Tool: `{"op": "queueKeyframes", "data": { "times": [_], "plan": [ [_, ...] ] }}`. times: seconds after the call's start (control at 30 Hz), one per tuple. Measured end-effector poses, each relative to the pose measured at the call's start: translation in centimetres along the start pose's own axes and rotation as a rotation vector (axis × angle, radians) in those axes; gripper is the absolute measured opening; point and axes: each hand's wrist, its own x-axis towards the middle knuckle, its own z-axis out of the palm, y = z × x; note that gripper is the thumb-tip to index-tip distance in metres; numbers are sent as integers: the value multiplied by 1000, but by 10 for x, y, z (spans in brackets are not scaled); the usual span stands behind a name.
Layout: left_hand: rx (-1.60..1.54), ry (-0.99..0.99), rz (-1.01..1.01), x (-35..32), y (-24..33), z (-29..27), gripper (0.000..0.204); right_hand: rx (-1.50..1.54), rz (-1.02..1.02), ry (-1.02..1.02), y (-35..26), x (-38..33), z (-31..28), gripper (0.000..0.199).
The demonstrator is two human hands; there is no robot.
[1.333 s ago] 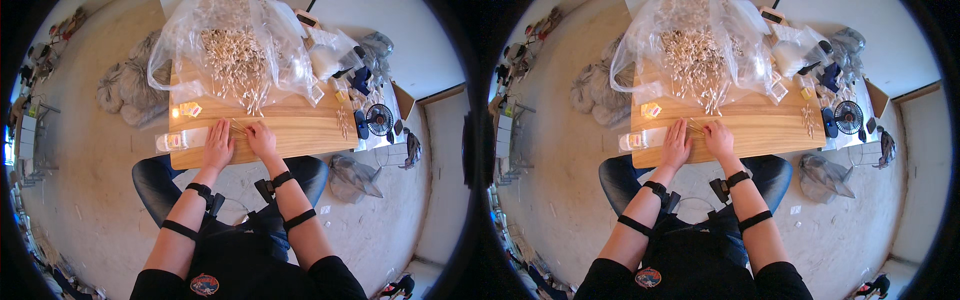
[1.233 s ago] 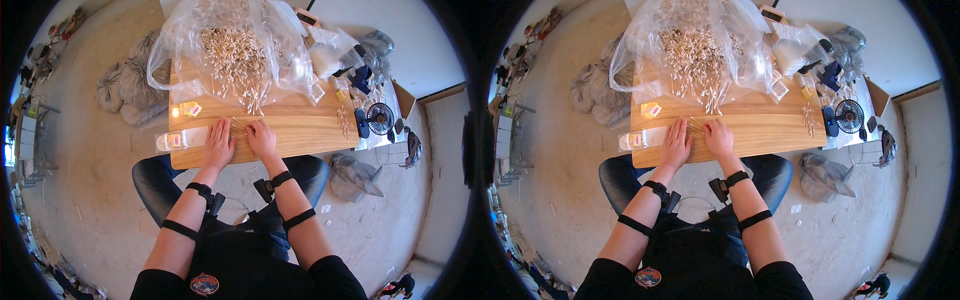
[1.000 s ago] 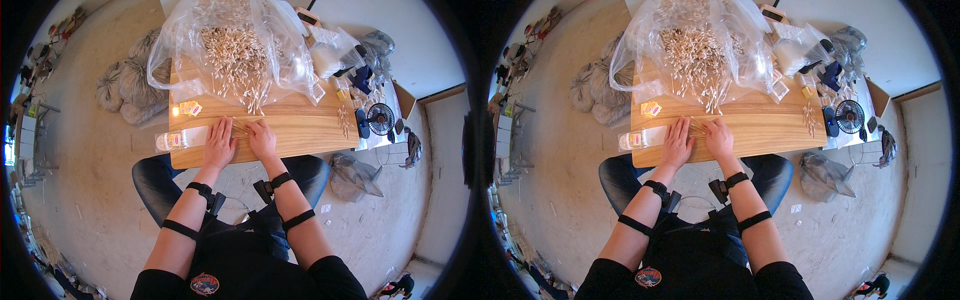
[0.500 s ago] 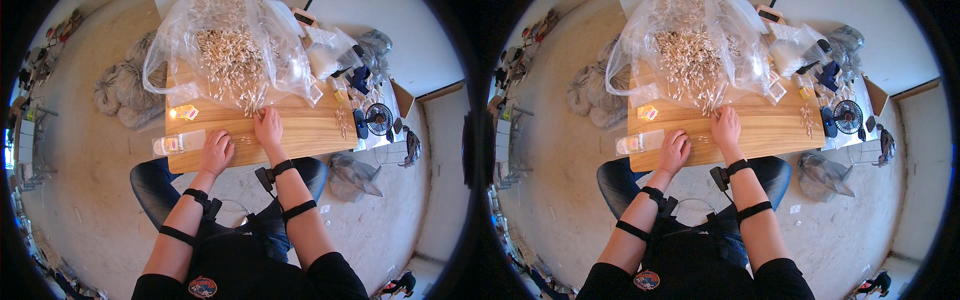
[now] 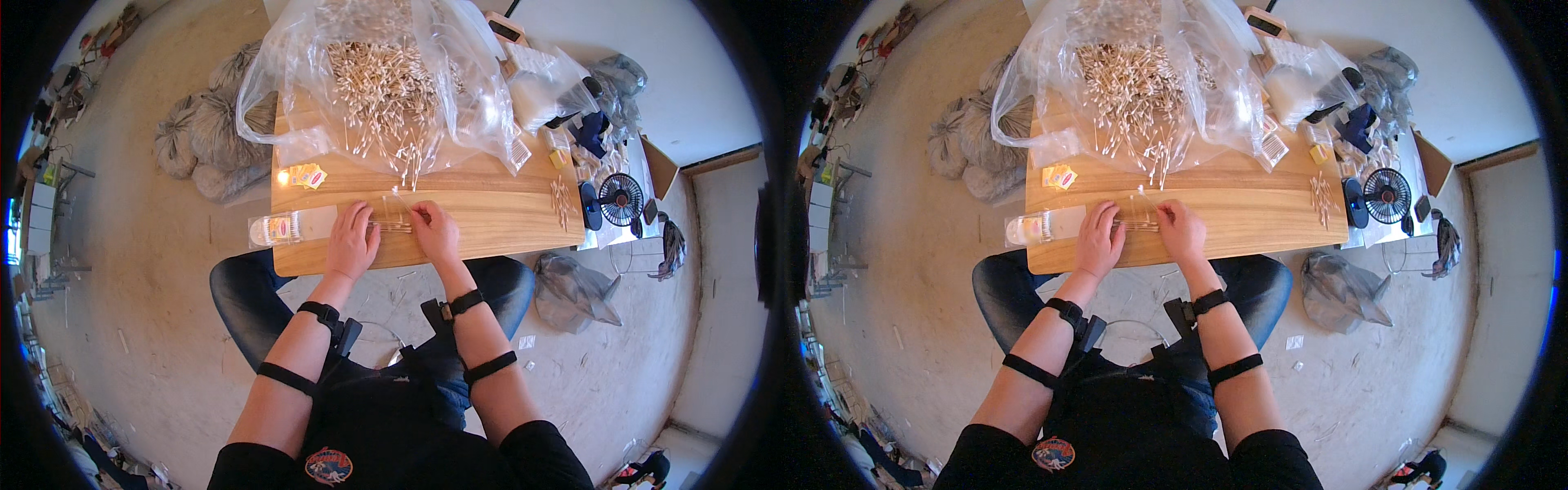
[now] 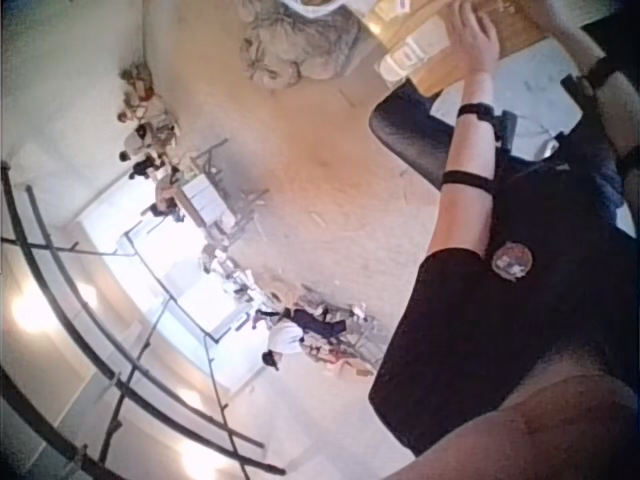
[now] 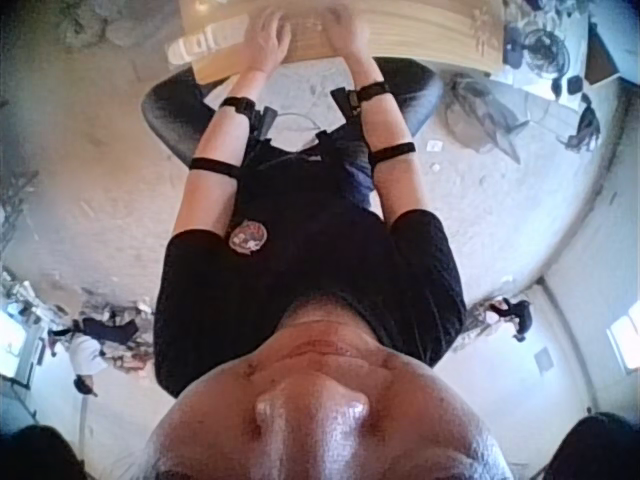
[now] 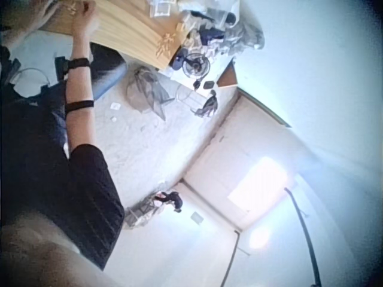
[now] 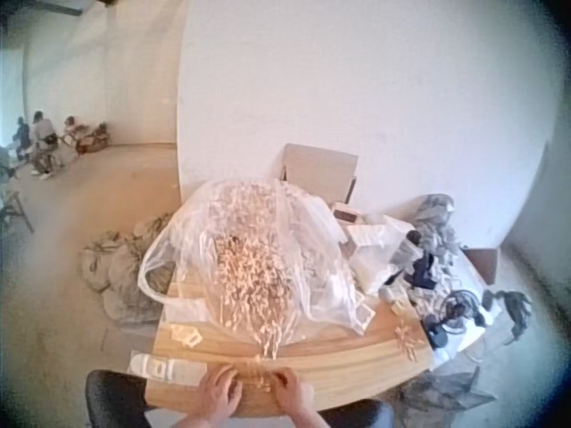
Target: Sorting and packaging small wooden matches or sticks into small clear plastic bags.
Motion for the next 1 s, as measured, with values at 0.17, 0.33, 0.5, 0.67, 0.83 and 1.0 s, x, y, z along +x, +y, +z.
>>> {"op": "queueKeyframes", "data": {
  "times": [0.17,0.33,0.5,0.67,0.83,1.0],
  "plan": [
    [22,32,-5,0,0,0,39,-28,-123,-69,-17,12,14,15],
    [4,90,-26,2,-4,5,38,4,-92,-36,-14,20,14,13],
    [-58,166,-68,4,-15,3,33,-80,-169,1,-19,17,15,13],
    [-13,39,-8,21,-26,-8,27,-34,-187,39,-16,10,16,13],
    [-77,-137,-8,46,-41,-18,13,-34,-179,60,-16,10,16,10],
    [-110,-253,76,57,-51,-20,11,-30,-194,46,-15,10,16,7]
  ]
}}
